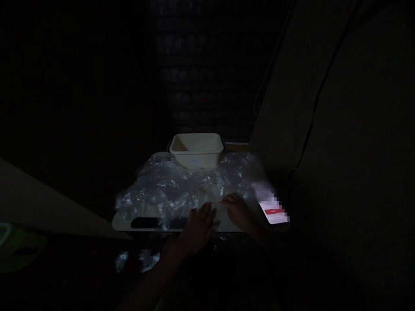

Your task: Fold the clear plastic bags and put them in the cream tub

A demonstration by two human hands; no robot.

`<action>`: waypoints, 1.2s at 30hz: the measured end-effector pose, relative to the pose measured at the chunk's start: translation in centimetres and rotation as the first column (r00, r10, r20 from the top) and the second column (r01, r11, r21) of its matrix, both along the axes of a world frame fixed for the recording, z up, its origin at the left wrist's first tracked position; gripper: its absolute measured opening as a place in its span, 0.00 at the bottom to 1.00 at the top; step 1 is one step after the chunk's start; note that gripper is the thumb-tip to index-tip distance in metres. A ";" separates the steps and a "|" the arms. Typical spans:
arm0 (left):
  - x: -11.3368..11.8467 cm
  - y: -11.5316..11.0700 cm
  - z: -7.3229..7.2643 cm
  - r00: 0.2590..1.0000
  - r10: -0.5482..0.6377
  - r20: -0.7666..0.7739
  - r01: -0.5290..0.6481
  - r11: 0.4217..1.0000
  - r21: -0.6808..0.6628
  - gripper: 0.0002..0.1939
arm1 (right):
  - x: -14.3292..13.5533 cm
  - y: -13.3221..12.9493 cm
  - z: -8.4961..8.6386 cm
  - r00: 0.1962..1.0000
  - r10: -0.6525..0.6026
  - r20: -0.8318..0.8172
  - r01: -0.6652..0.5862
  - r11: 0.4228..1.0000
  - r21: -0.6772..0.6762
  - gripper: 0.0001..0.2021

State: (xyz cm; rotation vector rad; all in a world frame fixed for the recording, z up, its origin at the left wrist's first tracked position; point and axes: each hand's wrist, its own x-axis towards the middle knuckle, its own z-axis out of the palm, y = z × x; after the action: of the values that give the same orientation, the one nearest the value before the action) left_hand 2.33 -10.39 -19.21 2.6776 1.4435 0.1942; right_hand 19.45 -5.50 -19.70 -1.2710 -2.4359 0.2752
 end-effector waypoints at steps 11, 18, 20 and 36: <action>0.3 -0.3 -0.2 0.999 -0.034 -0.022 0.035 0.999 0.032 0.21 | -0.5 1.4 0.4 0.998 -0.006 -0.060 0.005 1.000 -0.029 0.19; 0.4 -0.4 -0.2 1.000 0.006 -0.022 -0.005 0.999 0.041 0.22 | -1.2 2.5 0.1 0.994 0.036 -0.106 -0.039 0.999 -0.027 0.19; 0.5 -0.3 -0.2 1.000 0.018 -0.022 -0.017 0.999 0.051 0.23 | -1.2 2.1 0.4 0.995 0.018 -0.098 -0.019 1.000 -0.016 0.19; -0.1 0.0 -0.4 0.998 -0.016 -0.059 0.018 0.999 0.036 0.24 | 0.3 -2.9 0.5 0.984 0.097 0.146 -0.107 0.992 0.060 0.17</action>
State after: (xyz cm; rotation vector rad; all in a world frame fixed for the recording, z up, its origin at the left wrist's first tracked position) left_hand 2.26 -10.35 -19.60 2.7454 1.4470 0.1432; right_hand 19.74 -8.45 -19.21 -1.1760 -2.6128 0.1318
